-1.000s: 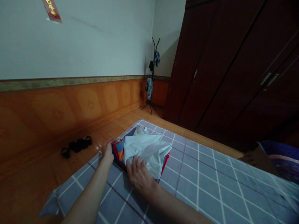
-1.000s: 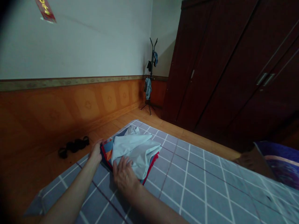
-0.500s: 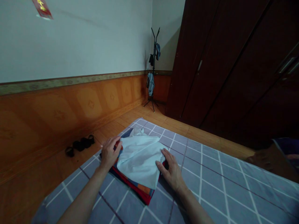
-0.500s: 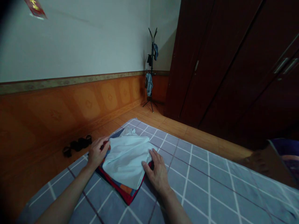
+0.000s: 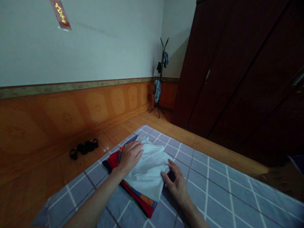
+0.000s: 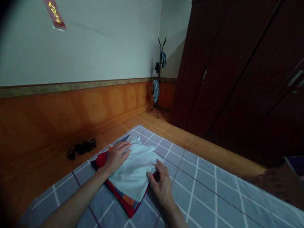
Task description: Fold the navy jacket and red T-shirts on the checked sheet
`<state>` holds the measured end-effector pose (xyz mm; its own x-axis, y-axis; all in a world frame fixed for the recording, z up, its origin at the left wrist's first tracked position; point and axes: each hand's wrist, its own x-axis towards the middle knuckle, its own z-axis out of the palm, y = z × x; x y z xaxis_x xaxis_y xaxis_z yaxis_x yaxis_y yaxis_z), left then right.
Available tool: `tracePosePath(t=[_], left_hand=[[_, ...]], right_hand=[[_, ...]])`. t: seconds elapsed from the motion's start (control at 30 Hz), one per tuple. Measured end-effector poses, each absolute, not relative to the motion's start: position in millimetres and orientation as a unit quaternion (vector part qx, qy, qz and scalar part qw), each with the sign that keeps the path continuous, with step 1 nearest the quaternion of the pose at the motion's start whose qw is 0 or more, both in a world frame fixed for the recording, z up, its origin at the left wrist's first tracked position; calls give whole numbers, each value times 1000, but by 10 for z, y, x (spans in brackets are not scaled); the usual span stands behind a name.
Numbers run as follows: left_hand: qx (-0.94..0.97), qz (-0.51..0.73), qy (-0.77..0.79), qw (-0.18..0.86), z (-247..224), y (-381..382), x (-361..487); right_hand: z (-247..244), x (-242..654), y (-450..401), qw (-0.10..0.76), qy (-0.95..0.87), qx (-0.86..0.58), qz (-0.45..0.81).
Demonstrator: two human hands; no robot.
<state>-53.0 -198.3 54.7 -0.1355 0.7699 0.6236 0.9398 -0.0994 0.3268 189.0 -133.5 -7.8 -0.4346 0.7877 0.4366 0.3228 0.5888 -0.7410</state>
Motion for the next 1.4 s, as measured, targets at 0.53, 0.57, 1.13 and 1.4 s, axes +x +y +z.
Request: tracePosePath(t=[0.53, 0.57, 1.13, 1.4], left_hand=[[-613, -390, -676, 122, 382, -1763, -367], [-609, -396, -676, 125, 384, -1767, -367], [-589, -431, -672, 128, 1038, -2053, -258], [-609, -585, -536, 4, 2072, -2625, 159]], right_hand=[[-108, 1904, -1324, 406, -791, -341, 305], [-109, 1905, -1324, 405, -791, -341, 307], [-53, 1904, -1355, 436, -770, -345, 311], [-27, 1899, -1362, 473, -762, -330, 293]])
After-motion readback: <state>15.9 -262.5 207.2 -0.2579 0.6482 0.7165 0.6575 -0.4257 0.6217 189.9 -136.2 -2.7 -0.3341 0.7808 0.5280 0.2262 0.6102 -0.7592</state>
